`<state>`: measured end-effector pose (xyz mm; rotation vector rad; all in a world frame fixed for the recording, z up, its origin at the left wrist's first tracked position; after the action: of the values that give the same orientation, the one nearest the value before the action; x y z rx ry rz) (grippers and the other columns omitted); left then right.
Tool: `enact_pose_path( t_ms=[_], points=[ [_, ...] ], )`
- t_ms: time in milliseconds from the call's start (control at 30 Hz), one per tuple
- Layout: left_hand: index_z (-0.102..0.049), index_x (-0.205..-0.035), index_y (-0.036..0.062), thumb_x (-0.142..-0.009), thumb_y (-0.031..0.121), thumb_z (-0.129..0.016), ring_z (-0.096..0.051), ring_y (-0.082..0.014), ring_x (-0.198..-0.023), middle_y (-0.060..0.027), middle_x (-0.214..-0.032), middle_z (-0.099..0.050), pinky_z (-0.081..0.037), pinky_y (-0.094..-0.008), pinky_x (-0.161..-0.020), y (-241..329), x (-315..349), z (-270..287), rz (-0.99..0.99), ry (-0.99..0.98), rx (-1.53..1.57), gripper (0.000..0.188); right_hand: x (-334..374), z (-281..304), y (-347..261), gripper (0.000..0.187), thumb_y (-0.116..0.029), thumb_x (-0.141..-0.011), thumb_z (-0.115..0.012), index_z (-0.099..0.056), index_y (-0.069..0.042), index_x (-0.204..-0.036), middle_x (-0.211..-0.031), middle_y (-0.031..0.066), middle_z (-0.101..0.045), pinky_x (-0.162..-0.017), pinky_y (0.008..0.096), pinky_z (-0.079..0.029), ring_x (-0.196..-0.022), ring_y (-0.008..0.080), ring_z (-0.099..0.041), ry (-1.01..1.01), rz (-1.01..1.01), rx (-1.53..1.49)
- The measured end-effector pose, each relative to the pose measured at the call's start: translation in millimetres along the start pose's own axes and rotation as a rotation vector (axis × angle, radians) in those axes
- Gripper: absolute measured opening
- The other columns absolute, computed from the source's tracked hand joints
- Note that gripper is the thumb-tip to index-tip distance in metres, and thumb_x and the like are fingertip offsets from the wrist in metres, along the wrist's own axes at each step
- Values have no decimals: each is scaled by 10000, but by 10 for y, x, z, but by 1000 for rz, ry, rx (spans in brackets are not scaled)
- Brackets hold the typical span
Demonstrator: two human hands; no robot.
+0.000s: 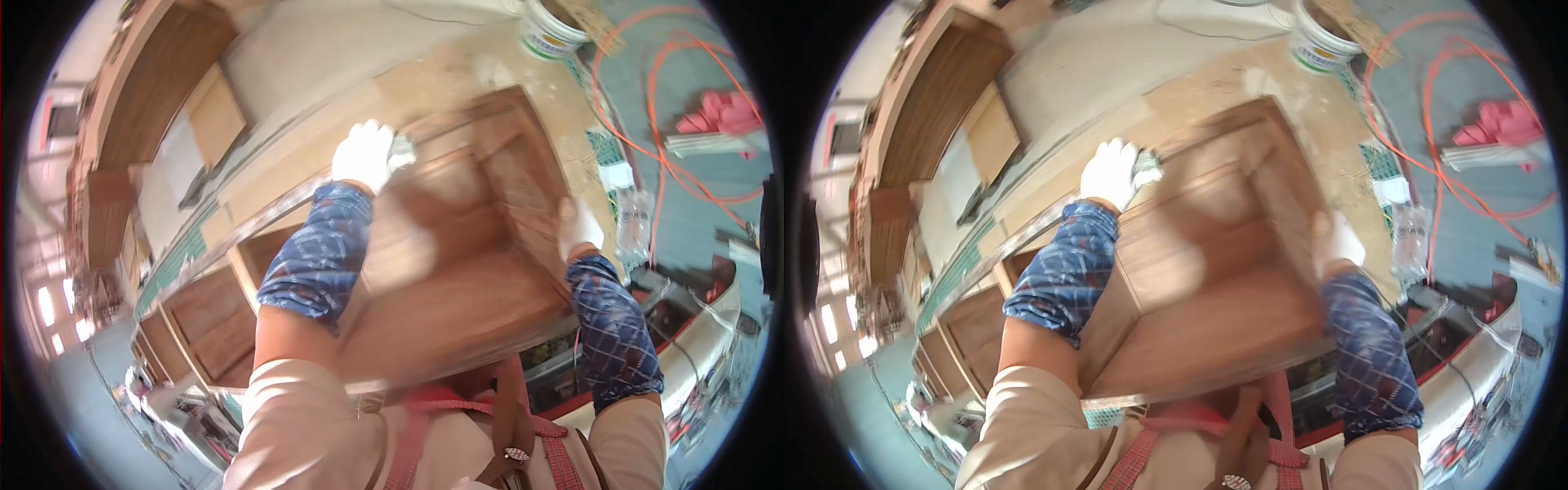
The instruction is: The person picks up a sanding block and sands the interior surfaces, divider, and frame of a wooden shelf unit by hand.
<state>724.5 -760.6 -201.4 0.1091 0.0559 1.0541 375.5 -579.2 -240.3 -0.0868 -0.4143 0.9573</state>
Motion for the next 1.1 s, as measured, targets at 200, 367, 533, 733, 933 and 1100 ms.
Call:
enact_pose_path(
  t_ms=[200, 367, 533, 733, 933, 1100],
  points=[
    [-659, -932, 97, -813, 300, -671, -617, -332, -868, -128, -881, -644, -503, -446, -774, -2098, 2026, 496, 340, 246, -85, 236, -221, -227, 505, 599, -483, -1014, -310, -518, -12, -1322, -1320, 261, -537, -1043, 432, -365, -1229, 401, -499, 4, 79, 155],
    [-686, -1027, 103, -857, 228, -629, -625, -365, -888, -152, -930, -674, -503, -462, -780, -2677, 2581, 413, 792, 189, -219, 219, -254, -306, 596, 612, -488, -1013, -313, -511, 2, -1321, -1342, 246, -534, -1055, 426, -361, -1246, 398, -491, 40, 1, 112],
    [-646, -1191, 90, -968, 236, -493, -562, -364, -1141, -174, -1246, -617, -424, -470, -981, -1774, 2093, -123, 583, 439, -47, 308, -268, -300, 585, 346, -242, -983, -390, -566, -87, -1238, -1243, 215, -579, -965, 433, -458, -1136, 378, -573, 108, 60, 175],
    [-617, -1155, 81, -842, 167, -601, -548, -351, -1084, -154, -1206, -609, -438, -458, -918, -224, 604, -113, 246, 453, -93, 325, -35, -27, 101, 337, -345, -987, -420, -577, -83, -1130, -1099, 196, -638, -886, 483, -477, -1020, 404, -609, 19, 37, 138],
    [-594, -1161, 79, -789, 130, -641, -494, -326, -1196, -139, -1304, -568, -372, -465, -1005, 1329, -832, -242, 108, 266, 223, 379, -35, 66, -41, 394, -425, -977, -444, -591, -62, -1022, -1031, 229, -643, -829, 524, -469, -962, 456, -594, -47, 53, -56],
    [-615, -1051, 93, -871, 182, -578, -517, -327, -1113, -112, -1197, -609, -383, -472, -989, 2013, -1352, -334, -63, 430, 235, 204, -40, 31, -107, 429, -431, -969, -419, -592, -41, -1016, -1036, 200, -645, -861, 512, -475, -976, 413, -608, -72, 48, -94]
  ],
)
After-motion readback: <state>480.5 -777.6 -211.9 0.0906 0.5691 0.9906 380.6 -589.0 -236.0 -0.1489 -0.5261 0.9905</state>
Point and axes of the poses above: each hand's wrist, its own x-axis away from the middle knuckle, its own z-axis out of the back of the hand, y = z × x, the point moved 5 cm from there along -x, towards the middle knuckle
